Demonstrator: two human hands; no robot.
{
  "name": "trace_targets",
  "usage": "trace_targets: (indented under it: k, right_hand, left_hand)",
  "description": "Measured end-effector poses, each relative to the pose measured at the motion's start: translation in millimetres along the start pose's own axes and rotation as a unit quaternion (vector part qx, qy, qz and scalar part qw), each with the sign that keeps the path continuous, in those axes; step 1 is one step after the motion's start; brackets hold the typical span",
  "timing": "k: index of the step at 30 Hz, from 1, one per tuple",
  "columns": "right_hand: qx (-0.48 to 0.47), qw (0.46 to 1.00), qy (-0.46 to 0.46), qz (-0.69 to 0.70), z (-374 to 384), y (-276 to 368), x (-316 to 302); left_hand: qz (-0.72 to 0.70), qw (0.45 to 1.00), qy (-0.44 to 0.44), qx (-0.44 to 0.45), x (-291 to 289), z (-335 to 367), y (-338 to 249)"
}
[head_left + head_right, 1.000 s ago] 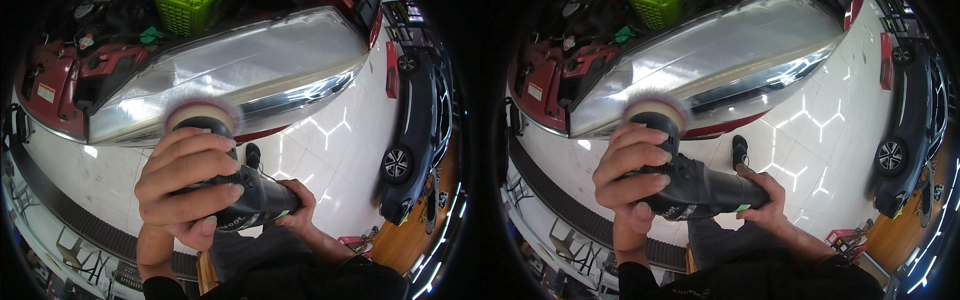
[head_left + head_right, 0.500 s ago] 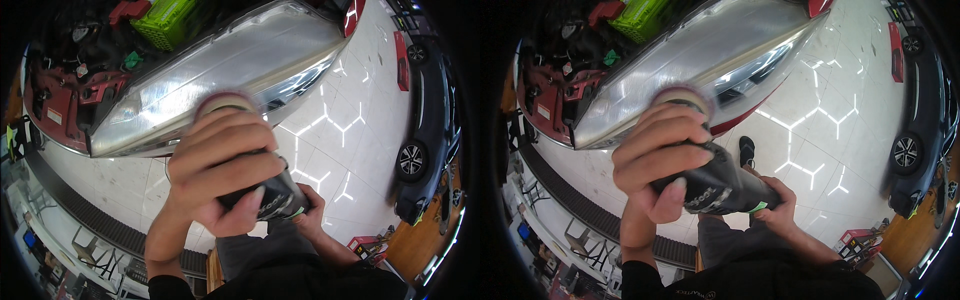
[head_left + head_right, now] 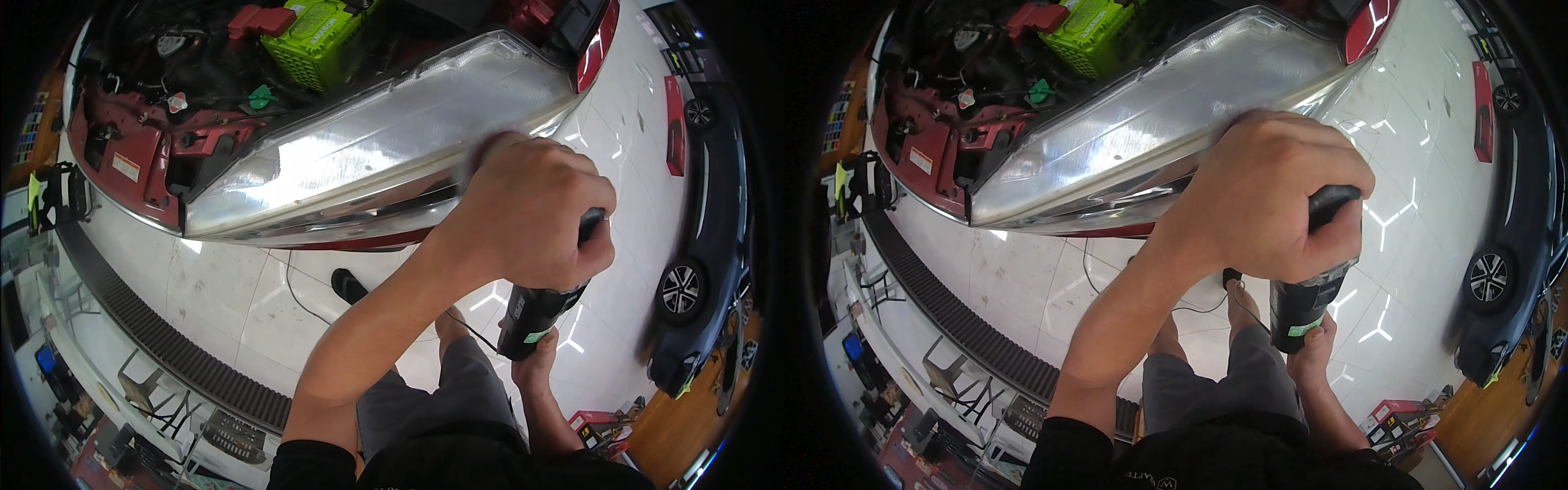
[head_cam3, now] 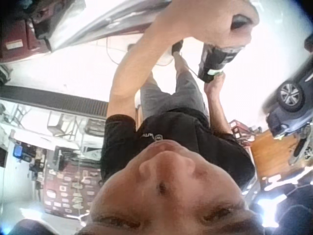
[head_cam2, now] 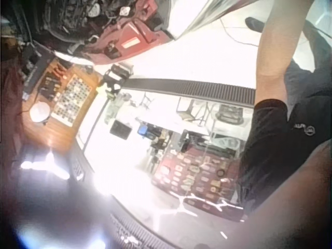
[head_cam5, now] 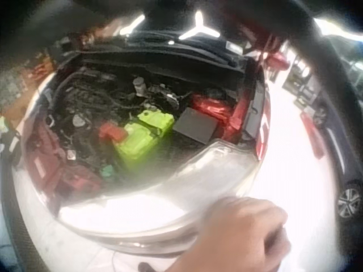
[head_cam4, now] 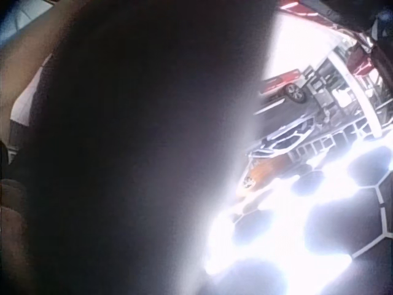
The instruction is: The person applies a liquid compound to a rotary polisher and then uses it to polish the surface of a car headlight. The person moves the polisher across the headlight lens in a systematic manner.
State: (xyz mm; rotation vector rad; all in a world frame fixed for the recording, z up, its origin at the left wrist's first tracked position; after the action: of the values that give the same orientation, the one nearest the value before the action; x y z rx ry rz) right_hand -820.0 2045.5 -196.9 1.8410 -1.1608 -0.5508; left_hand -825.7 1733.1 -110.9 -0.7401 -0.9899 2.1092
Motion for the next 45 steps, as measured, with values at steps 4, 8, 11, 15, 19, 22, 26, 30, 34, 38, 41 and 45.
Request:
trace_targets:
  k: [4,8,11,15,19,22,26,30,34,38,41,45]
  right_hand:
    - [-0.013,0.999,0.008,-0.033,-7,-4,10]
    - [-0.042,0.993,0.017,-0.106,-15,-14,22]
    - [-0.029,0.986,0.041,-0.159,-22,-15,32]
    - [-0.02,0.985,0.074,-0.152,-24,-15,52]
    - [-0.106,0.962,0.104,-0.229,-12,-12,62]
    - [-0.157,0.941,0.118,-0.274,-2,-7,59]
    - [-0.165,0.939,0.122,-0.276,10,2,46]
    - [-0.125,0.955,0.114,-0.244,15,15,29]
    - [-0.084,0.972,0.108,-0.19,16,30,14]
    - [-0.052,0.984,0.097,-0.138,18,38,1]
    - [-0.014,0.992,0.078,-0.095,21,40,-8]
    - [0.008,0.996,0.056,-0.074,30,47,-22]
  left_hand:
    - [-0.022,0.998,-0.046,0.027,-16,-20,-2]
    - [-0.048,0.997,-0.054,0.036,-43,-49,-5]
    - [-0.053,0.997,-0.032,0.04,-68,-70,-3]
    - [-0.026,0.997,-0.036,0.056,-96,-98,0]
    - [-0.001,0.995,-0.082,0.061,-111,-128,-2]
    - [0.023,0.992,-0.117,0.049,-110,-142,-6]
    - [0.037,0.99,-0.128,0.049,-96,-136,-8]
    - [0.016,0.992,-0.115,0.047,-75,-109,-6]
    - [0.001,0.994,-0.098,0.043,-54,-78,-4]
    - [-0.022,0.994,-0.079,0.068,-33,-50,0]
    - [-0.031,0.996,-0.052,0.072,-18,-28,2]
    - [-0.022,0.998,-0.026,0.054,2,1,1]
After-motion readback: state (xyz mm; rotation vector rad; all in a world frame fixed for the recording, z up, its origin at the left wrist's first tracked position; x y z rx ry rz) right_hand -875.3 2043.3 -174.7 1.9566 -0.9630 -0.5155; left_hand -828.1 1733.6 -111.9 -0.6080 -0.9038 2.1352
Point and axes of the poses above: each hand's wrist, its own z-axis towards the middle knuckle, its own x-axis out of the palm, y = z × x, the point moved 2 cm from there along z, towards the middle knuckle, and after that the axes turned 4 degrees about -y, right-handed, at the moved point
